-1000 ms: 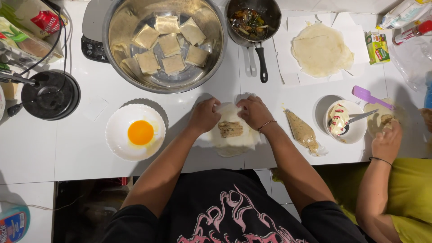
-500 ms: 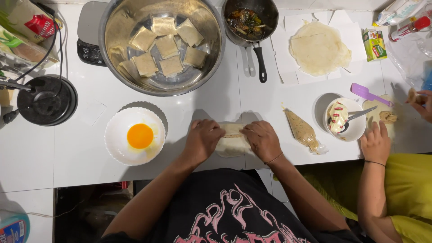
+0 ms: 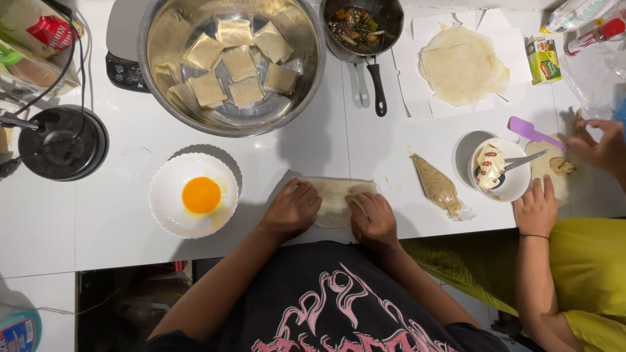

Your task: Preparing food by folding wrappers with filling and organizing them in a bowl.

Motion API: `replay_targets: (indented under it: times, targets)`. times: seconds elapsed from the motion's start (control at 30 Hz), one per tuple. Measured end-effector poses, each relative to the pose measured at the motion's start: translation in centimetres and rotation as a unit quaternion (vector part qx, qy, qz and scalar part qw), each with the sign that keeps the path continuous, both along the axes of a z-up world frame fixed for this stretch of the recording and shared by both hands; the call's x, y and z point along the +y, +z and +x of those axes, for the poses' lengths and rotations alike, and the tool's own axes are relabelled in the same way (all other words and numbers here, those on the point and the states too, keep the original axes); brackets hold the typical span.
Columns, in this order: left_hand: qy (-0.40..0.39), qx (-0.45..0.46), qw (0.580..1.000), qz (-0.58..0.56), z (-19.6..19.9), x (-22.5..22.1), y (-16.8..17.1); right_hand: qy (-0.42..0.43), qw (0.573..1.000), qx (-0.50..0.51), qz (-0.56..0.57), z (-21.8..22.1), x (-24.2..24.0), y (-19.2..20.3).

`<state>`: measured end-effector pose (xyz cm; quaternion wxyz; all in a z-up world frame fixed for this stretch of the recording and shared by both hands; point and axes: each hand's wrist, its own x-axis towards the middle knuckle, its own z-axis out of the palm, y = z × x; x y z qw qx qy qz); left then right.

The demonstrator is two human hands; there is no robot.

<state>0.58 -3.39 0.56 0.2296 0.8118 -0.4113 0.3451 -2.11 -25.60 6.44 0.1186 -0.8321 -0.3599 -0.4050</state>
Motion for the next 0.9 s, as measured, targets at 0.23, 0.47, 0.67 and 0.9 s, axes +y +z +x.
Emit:
replay_targets:
  times: [0.23,0.47,0.67,0.9]
  targets:
    - [0.000,-0.042,0.999,-0.008,-0.4,-0.7,2.8,-0.026,0.977,0.176,-0.116,-2.0,0.2,-4.0]
    - [-0.031,-0.010,0.997,0.074,-1.2,0.7,1.9,-0.063,0.959,0.214,-0.176,-2.5,-0.2,-4.5]
    - [-0.015,-0.032,0.996,0.079,-1.4,0.2,0.9,-0.090,0.954,0.235,-0.161,-3.0,-0.7,-6.2]
    - [0.014,0.076,0.988,0.130,-2.3,-0.3,-0.7,-0.152,0.946,0.246,-0.144,-2.8,-0.5,-5.9]
